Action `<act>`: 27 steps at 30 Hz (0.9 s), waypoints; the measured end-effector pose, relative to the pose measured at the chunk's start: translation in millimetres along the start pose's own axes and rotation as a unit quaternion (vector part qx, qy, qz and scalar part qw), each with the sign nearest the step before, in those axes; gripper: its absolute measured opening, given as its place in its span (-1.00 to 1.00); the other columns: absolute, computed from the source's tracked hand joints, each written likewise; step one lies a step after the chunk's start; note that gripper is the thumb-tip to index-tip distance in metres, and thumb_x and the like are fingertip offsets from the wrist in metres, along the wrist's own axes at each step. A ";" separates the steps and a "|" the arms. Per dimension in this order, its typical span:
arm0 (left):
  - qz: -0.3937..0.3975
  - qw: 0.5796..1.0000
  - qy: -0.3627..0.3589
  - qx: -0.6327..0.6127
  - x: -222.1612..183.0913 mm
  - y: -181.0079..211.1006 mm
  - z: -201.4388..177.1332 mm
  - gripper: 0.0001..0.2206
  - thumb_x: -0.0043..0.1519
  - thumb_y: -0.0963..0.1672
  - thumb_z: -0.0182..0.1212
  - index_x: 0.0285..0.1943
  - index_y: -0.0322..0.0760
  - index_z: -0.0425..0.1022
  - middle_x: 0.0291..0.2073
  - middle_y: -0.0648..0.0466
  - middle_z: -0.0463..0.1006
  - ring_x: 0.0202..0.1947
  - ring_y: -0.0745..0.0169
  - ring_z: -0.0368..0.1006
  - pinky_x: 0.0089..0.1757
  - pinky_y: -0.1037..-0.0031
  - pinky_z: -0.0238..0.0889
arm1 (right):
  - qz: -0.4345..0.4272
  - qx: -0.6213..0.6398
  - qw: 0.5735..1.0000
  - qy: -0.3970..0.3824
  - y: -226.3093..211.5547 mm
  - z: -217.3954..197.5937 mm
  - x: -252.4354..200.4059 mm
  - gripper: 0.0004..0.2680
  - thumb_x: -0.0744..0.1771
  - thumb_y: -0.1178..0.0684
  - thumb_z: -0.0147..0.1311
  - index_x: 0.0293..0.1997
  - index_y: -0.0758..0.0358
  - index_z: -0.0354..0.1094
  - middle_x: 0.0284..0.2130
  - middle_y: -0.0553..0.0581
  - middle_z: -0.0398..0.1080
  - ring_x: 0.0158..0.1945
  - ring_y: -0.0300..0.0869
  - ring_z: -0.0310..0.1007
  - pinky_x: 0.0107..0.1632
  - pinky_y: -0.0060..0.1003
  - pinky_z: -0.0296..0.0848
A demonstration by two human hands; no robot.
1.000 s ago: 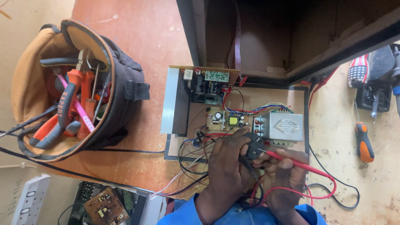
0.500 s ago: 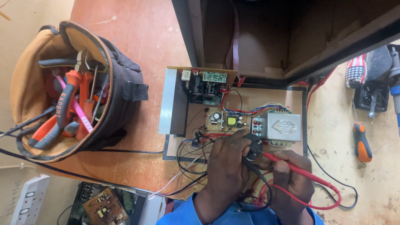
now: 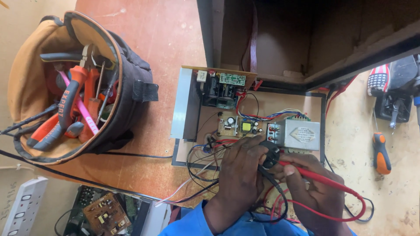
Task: Diagnosing and repairing a circuit board inside a speaker housing using a multimeter and screwdriver.
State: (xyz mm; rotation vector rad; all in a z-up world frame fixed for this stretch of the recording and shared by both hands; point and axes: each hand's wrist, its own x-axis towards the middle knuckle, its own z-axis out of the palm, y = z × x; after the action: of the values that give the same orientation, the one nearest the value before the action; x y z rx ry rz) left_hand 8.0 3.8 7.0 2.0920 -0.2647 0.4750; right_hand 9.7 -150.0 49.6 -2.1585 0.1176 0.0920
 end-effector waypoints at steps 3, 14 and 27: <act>-0.014 1.000 -0.017 0.007 -3.7 -2.8 -1.1 -0.82 0.33 -0.22 -0.07 0.08 -0.31 0.34 0.16 -0.24 0.53 0.11 -0.28 0.48 0.00 0.06 0.26 | 0.024 0.026 0.999 -0.004 -2.5 2.4 -2.0 -0.82 0.34 0.08 0.03 -0.10 0.29 0.55 -0.33 0.18 0.65 -0.41 -0.15 0.69 -0.28 -0.33 0.64; -0.018 0.999 -0.048 0.012 -3.8 -5.3 -0.6 -0.83 0.35 -0.18 -0.05 0.08 -0.29 0.31 0.18 -0.21 0.52 0.11 -0.28 0.46 -0.12 0.04 0.20 | -0.112 -0.189 0.976 0.006 -14.7 -8.3 5.4 -0.90 0.33 0.05 0.12 -0.23 0.10 0.58 -0.39 0.02 0.61 -0.43 -0.18 0.58 -0.30 -0.29 0.46; -0.011 0.998 -0.042 0.046 -7.4 -8.4 5.0 -0.88 0.38 -0.19 0.05 0.07 -0.24 0.37 0.23 -0.14 0.52 0.10 -0.22 0.48 -0.12 0.05 0.20 | 0.084 -0.301 0.941 -0.130 -3.3 -10.2 14.5 -0.81 0.33 -0.12 -0.06 -0.25 -0.02 0.53 -0.50 0.20 0.58 -0.36 0.09 0.53 -0.24 -0.08 0.39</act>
State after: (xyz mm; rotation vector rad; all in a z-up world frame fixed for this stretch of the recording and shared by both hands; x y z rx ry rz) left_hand 5.6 4.1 -5.0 2.2047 -0.2727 0.3933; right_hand 24.7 -157.3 56.3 -2.7161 0.1318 0.5754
